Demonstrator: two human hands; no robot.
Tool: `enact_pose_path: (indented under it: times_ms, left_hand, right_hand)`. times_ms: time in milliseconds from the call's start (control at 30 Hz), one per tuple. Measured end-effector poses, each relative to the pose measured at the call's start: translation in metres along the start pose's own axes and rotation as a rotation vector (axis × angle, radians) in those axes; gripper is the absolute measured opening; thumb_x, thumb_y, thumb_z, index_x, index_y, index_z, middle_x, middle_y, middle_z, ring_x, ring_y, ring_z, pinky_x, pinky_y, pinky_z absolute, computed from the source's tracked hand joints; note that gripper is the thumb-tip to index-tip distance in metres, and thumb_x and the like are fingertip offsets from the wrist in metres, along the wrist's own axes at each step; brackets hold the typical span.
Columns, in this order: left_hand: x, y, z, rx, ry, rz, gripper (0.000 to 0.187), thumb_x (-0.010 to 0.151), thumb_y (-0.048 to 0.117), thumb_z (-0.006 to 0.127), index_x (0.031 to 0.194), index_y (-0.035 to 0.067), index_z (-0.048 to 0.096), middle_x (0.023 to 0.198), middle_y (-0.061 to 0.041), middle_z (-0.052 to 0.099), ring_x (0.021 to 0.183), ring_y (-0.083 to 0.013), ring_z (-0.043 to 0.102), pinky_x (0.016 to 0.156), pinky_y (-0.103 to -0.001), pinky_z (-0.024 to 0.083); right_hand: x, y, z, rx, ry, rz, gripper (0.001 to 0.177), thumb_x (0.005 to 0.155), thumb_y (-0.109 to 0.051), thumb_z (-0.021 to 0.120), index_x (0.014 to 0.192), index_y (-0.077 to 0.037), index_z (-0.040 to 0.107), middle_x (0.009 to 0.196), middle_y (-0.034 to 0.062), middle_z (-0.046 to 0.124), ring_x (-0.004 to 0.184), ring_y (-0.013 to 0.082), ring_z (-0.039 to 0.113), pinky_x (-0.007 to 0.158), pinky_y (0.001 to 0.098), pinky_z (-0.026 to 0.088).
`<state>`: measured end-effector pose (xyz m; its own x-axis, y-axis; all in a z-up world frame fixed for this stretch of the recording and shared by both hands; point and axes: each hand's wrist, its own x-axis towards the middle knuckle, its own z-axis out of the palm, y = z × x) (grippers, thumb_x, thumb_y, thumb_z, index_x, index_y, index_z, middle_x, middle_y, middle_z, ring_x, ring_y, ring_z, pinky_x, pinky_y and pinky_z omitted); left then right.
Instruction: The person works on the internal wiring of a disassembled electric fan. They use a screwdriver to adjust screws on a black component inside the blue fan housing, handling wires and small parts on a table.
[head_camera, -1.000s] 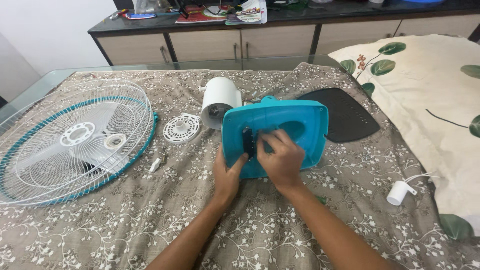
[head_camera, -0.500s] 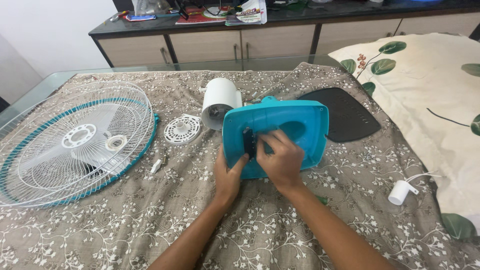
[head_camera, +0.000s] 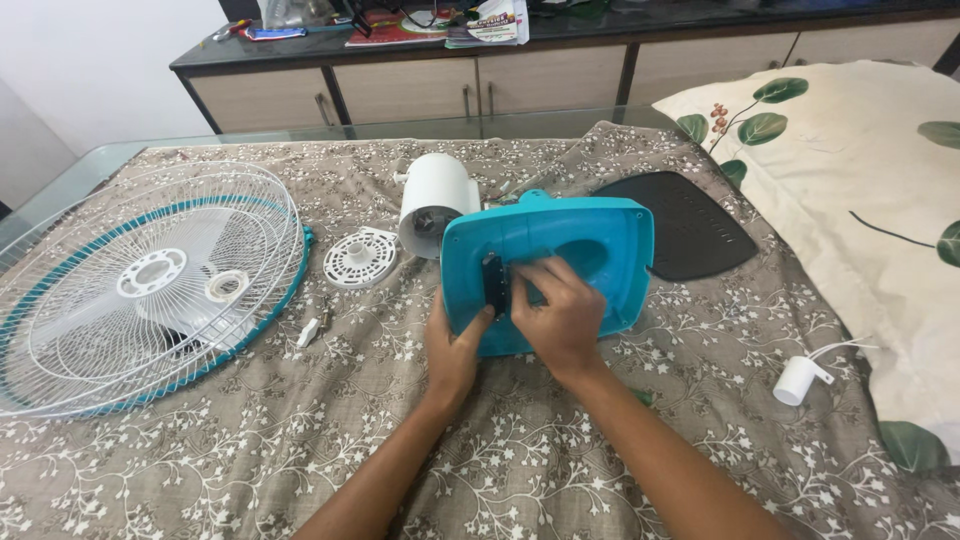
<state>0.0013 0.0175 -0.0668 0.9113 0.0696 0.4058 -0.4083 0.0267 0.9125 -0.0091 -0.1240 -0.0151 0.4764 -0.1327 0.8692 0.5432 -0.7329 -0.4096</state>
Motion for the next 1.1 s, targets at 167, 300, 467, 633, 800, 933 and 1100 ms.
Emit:
enact_pose_path:
  times_ms: [167,300,467,633,800,933,1100]
  left_hand:
    - [0.0002,-0.0002,0.0004,-0.022,0.005,-0.010,0.045,0.087,0.014,0.070,0.128,0.000,0.059,0.110,-0.013,0.072,0.099,-0.0212,0.070,0.088,-0.034,0.057]
    - [0.0010,-0.0008,-0.0006,0.000,0.004,-0.030,0.046,0.086,0.014,0.070,0.128,0.001,0.058,0.109,-0.012,0.072,0.098,-0.0211,0.071,0.087,-0.034,0.057]
    - [-0.0001,-0.0014,0.0000,-0.006,0.012,-0.025,0.046,0.086,0.014,0.071,0.129,0.001,0.059,0.110,-0.013,0.072,0.099,-0.0212,0.070,0.088,-0.034,0.057]
    - [0.0012,-0.0006,-0.0002,0.015,0.002,-0.042,0.048,0.086,0.016,0.070,0.130,0.001,0.058,0.110,-0.013,0.072,0.098,-0.0221,0.072,0.087,-0.035,0.058]
    - [0.0011,-0.0008,0.0006,0.018,0.002,-0.041,0.052,0.086,0.018,0.069,0.133,0.001,0.056,0.112,-0.015,0.071,0.098,-0.0237,0.071,0.087,-0.036,0.059]
    - [0.0005,-0.0004,0.0002,-0.005,-0.002,-0.027,0.050,0.086,0.017,0.070,0.132,0.000,0.057,0.112,-0.015,0.071,0.100,-0.0237,0.071,0.089,-0.036,0.058]
    - [0.0005,0.0004,0.0001,-0.002,0.001,-0.034,0.047,0.087,0.016,0.070,0.129,0.000,0.059,0.111,-0.015,0.073,0.099,-0.0230,0.072,0.088,-0.036,0.058]
  right_hand:
    - [-0.0007,0.0023,-0.0004,0.006,-0.001,-0.014,0.011,0.083,-0.004,0.076,0.093,-0.007,0.077,0.093,0.0054,0.074,0.075,0.0254,0.072,0.063,0.0337,0.055]
    - [-0.0004,0.0029,0.0008,0.005,0.006,-0.006,0.010,0.083,-0.004,0.076,0.092,-0.008,0.077,0.093,0.0054,0.074,0.073,0.0254,0.072,0.061,0.0336,0.055]
    - [-0.0014,0.0039,0.0010,0.005,-0.004,0.016,0.009,0.083,-0.003,0.076,0.091,-0.007,0.077,0.092,0.0057,0.074,0.070,0.0244,0.071,0.058,0.0333,0.054]
    - [-0.0001,0.0041,0.0011,0.029,-0.001,-0.001,0.010,0.084,-0.003,0.076,0.093,-0.007,0.078,0.093,0.0055,0.075,0.072,0.0223,0.073,0.060,0.0312,0.055]
    - [-0.0002,0.0031,-0.0003,0.043,-0.016,-0.009,0.011,0.085,-0.002,0.076,0.094,-0.007,0.078,0.094,0.0058,0.076,0.074,0.0217,0.074,0.061,0.0304,0.056]
    - [0.0001,0.0023,-0.0003,0.038,-0.017,-0.003,0.010,0.084,-0.003,0.076,0.093,-0.007,0.079,0.093,0.0056,0.076,0.073,0.0215,0.074,0.060,0.0304,0.056]
    - [0.0004,0.0024,0.0005,0.065,-0.009,-0.009,0.012,0.084,-0.003,0.076,0.094,-0.008,0.079,0.094,0.0051,0.076,0.073,0.0205,0.074,0.060,0.0298,0.056]
